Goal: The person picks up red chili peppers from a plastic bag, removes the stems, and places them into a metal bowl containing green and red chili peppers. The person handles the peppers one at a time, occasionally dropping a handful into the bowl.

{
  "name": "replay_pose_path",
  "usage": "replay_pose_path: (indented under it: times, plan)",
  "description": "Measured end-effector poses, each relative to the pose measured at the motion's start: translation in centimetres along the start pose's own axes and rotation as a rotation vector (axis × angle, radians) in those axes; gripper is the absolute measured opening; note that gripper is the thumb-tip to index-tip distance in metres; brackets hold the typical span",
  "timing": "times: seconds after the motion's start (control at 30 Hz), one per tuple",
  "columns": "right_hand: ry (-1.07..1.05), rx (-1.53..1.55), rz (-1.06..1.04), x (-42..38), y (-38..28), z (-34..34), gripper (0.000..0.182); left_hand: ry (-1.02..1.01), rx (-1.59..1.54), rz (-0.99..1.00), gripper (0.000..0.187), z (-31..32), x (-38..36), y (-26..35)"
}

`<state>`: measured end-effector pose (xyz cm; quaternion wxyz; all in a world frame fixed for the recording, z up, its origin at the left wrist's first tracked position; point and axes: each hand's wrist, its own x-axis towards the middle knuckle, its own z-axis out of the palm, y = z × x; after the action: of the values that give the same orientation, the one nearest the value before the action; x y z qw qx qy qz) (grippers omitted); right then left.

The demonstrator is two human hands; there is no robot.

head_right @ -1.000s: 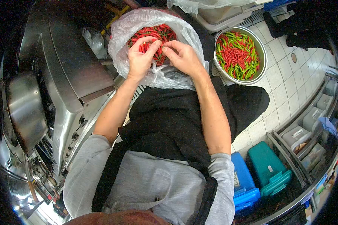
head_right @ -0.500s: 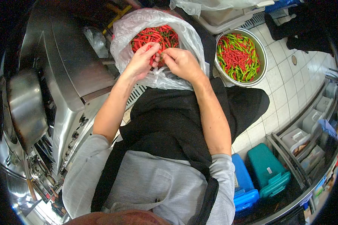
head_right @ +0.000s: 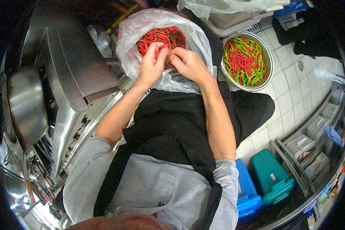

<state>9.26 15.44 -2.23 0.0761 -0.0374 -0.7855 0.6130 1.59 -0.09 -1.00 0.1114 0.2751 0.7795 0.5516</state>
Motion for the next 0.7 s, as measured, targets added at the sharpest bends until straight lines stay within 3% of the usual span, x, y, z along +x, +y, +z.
replay_pose_path:
  times: [0.1,0.2,0.27,0.3,0.37,0.43,0.57,0.63,0.67,0.7]
  plan:
    - [0.018,0.071,0.01,0.1,0.8,0.2,0.019,0.095,0.12,0.093,0.018,0.7,-0.3,-0.4]
    - [0.032,0.082,0.035,-0.2,0.9,0.2,0.018,0.119,-0.069,-0.039,0.016,1.4,-0.3,-0.9]
    - [0.046,0.061,0.037,-0.5,0.6,0.2,0.018,0.037,-0.667,-0.478,0.018,1.3,-0.1,-0.1]
    - [0.057,0.08,0.026,-0.5,0.2,0.2,0.017,0.036,-0.666,-0.48,0.018,1.0,-0.1,-0.2]
    - [0.07,0.1,0.015,-0.5,0.1,0.4,0.017,-0.146,-0.949,-0.67,0.017,-0.1,0.5,-0.7]
    - [0.085,0.093,-0.029,-0.5,0.1,0.6,0.017,-0.194,-0.979,-0.716,0.016,-1.1,1.2,-0.8]
    - [0.103,-0.05,-0.045,-0.2,-0.3,0.2,0.016,0.007,-0.825,-0.648,0.018,-2.7,3.1,-2.0]
    - [0.157,-0.062,-0.038,-0.2,-0.4,0.3,0.015,0.236,-0.826,-0.687,0.018,-3.3,4.4,-1.0]
    - [0.156,-0.062,-0.039,-0.1,-0.4,0.3,0.015,0.237,-0.826,-0.687,0.018,-3.5,4.7,-1.5]
    - [0.174,-0.118,-0.105,0.1,-0.2,0.3,0.016,0.189,-0.621,-0.615,0.02,-3.8,5.0,-2.3]
